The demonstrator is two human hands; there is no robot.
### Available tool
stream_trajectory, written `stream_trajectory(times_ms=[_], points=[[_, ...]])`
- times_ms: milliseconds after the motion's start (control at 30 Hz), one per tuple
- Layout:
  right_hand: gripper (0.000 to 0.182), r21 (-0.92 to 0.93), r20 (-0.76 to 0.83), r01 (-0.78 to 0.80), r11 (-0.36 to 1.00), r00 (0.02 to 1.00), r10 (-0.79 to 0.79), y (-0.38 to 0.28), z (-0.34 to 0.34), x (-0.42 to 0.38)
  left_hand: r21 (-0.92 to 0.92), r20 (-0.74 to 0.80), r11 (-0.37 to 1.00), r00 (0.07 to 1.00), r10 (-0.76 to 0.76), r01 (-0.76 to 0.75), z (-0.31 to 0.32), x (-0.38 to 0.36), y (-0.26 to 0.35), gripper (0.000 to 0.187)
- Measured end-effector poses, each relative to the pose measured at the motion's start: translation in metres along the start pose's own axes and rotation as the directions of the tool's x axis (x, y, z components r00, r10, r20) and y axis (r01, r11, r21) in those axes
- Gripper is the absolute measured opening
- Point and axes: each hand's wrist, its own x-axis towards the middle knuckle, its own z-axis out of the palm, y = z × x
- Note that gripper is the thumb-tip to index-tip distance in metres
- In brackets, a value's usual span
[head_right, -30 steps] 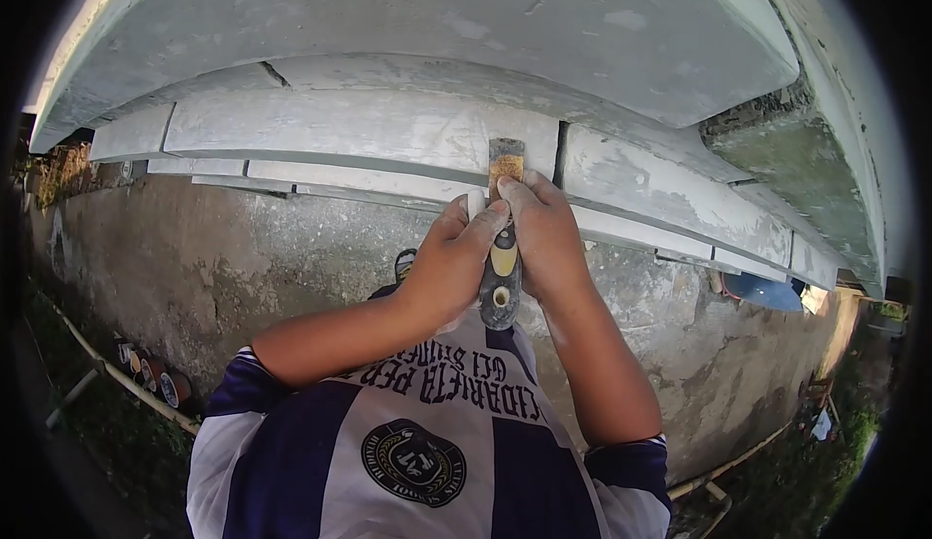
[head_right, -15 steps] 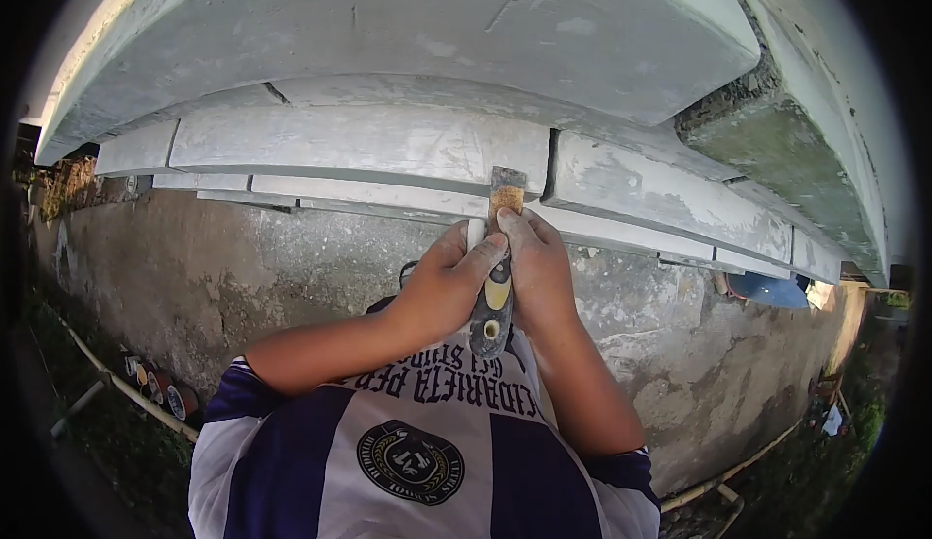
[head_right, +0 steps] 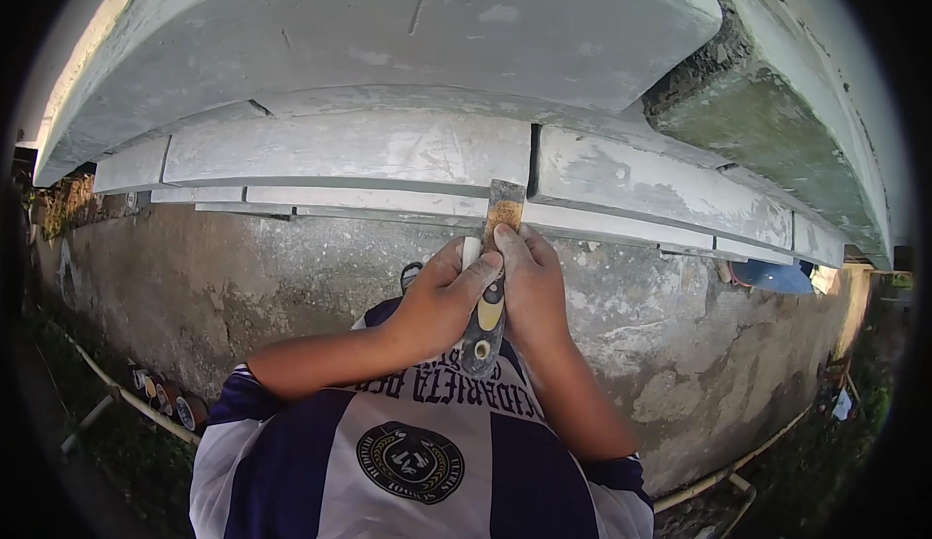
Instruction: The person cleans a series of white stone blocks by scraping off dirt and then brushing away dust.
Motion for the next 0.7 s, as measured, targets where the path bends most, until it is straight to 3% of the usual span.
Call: stream_trajectory(times_ms=[167,333,467,633,700], points=[[0.015,0.026,0.011,0.035,0.999,0.999,-0.036,-0.013,0.002,0.028,-0.027,-0.017,0.995,0.996,-0.093,0.092,-0.001,0.036,0.012,0.03],[0.018,0.051,-0.024,-0.011,0.999,1.0,0.012,-0.014,0.005,0.006,-0.021,-0.034,1.0,0.999,-0.017,0.016,0.004,0.015,0.0,0.025],[0.02,0.0,0.072,0.017,1.0,0.997,-0.017,0.013,-0.003,0.014,-0.051,-0.042,0.997,0.997,-0.06,0.057,-0.006,0.002,0.002,0.024],[0.021,-0.044,0.135,0.002,0.999,0.991,0.004,-0.011,0.014,0.024,-0.116,-0.111,0.988,0.987,-0.119,0.106,-0.006,0.013,0.019,0.023],[0.021,-0.122,0.145,-0.009,0.992,0.989,0.027,-0.007,0.01,0.016,-0.113,-0.13,0.994,0.991,-0.021,0.006,-0.001,0.001,0.01,0.023]])
